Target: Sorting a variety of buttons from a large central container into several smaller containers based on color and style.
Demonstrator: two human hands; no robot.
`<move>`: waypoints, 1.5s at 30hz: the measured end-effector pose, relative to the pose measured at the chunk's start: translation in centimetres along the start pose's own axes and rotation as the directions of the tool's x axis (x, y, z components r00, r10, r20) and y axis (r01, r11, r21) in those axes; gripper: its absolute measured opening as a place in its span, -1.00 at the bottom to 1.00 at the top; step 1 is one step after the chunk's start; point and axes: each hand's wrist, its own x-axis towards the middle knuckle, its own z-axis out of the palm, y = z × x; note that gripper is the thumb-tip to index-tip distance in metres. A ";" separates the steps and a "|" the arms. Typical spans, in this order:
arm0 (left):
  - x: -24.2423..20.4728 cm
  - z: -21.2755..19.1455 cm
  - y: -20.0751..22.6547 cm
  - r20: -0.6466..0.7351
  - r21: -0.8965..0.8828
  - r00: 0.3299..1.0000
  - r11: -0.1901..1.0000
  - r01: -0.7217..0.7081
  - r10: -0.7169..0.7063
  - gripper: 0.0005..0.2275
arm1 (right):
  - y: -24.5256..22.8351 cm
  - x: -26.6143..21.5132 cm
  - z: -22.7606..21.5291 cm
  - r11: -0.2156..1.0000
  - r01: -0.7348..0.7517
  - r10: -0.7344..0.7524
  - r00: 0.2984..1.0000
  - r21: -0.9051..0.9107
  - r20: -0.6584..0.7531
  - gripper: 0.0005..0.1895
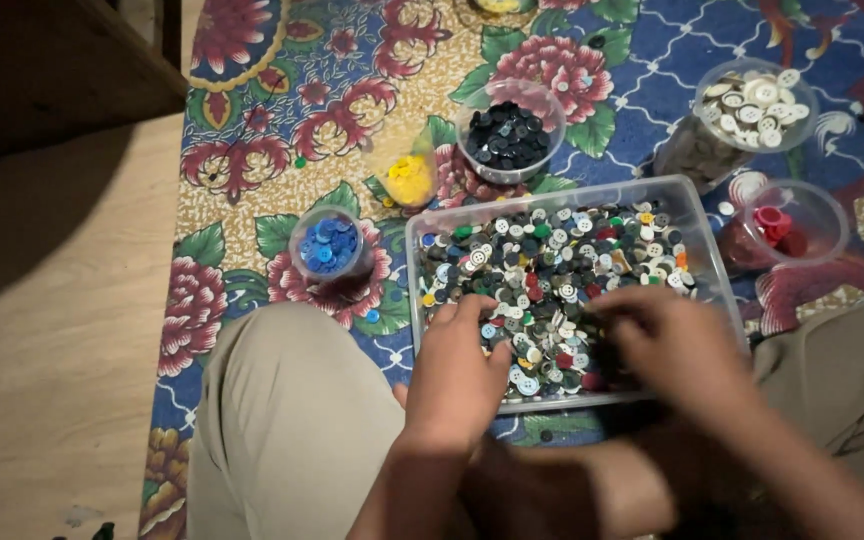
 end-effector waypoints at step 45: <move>6.5 6.9 5.1 0.014 0.435 0.952 0.856 -0.280 0.304 -0.85 | 7.0 3.0 -2.1 0.875 0.021 -0.131 0.972 0.484 0.195 -0.92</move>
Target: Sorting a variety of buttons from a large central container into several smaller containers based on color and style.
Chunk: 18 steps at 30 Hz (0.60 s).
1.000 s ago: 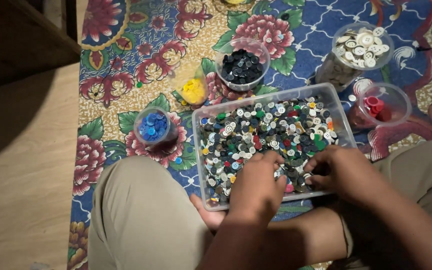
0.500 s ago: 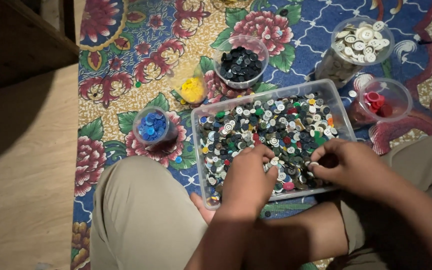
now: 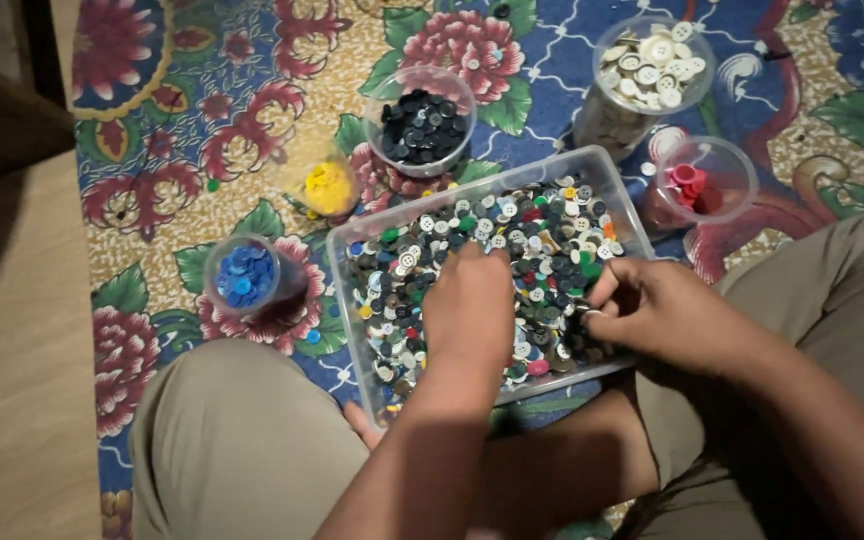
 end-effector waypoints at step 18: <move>-2.4 -4.1 -0.1 0.426 -0.762 0.882 0.446 0.469 -0.200 -0.78 | 1.5 0.8 0.1 0.898 0.025 -0.064 0.995 0.439 0.074 -0.76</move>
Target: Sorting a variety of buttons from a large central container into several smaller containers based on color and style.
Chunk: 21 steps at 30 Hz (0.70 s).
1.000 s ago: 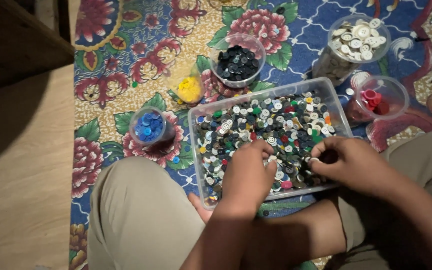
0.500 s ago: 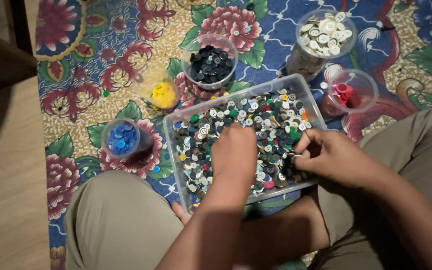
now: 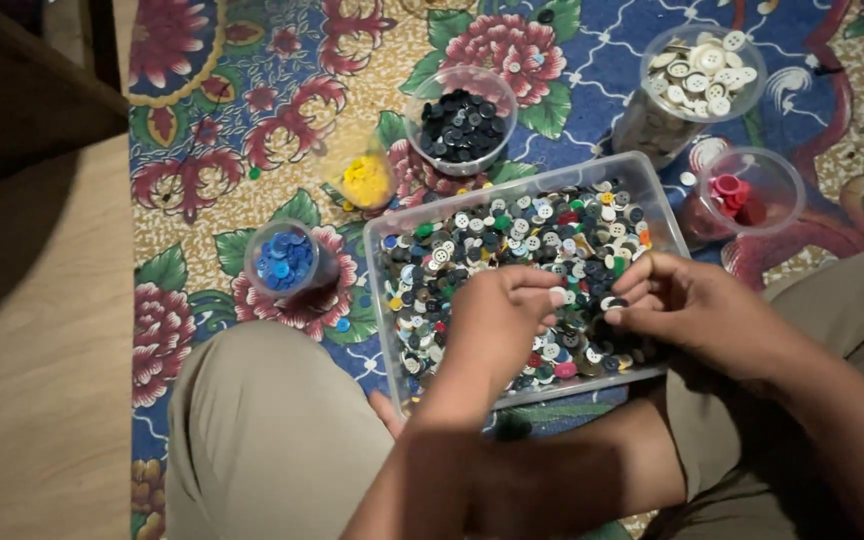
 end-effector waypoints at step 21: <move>-2.3 2.1 1.3 -0.009 0.109 0.987 0.981 -0.158 0.160 -0.85 | -2.8 -1.6 2.4 0.995 -0.083 0.075 0.986 -0.049 -0.149 -0.52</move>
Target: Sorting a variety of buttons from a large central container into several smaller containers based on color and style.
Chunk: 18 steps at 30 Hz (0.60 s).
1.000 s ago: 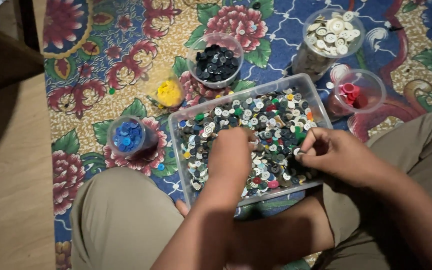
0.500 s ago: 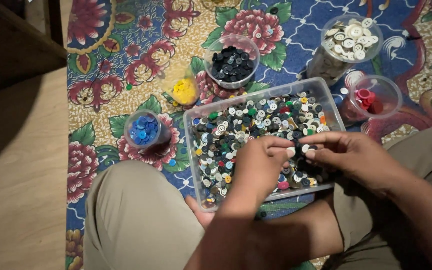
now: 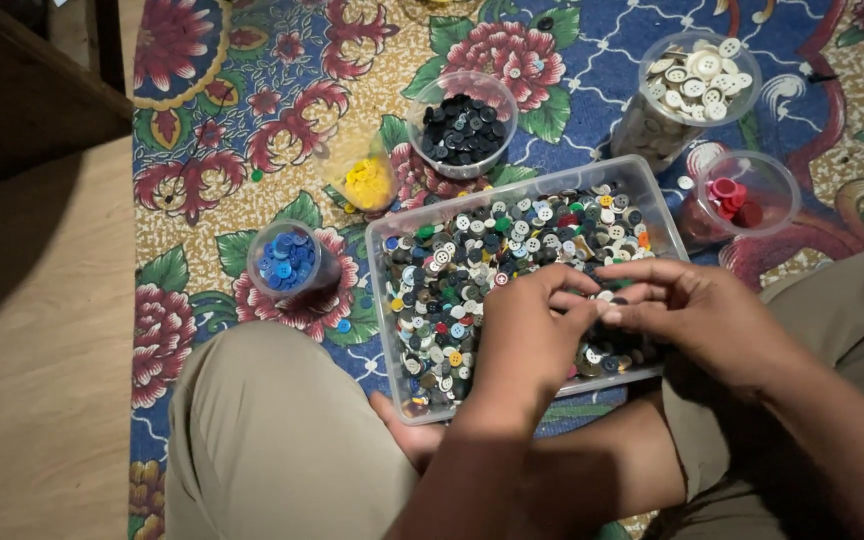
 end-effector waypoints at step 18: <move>0.0 -3.1 -1.8 -0.130 0.237 0.991 0.970 0.047 -0.016 -0.91 | -1.5 -1.1 2.5 0.985 -0.124 0.103 0.981 -0.118 -0.164 -0.78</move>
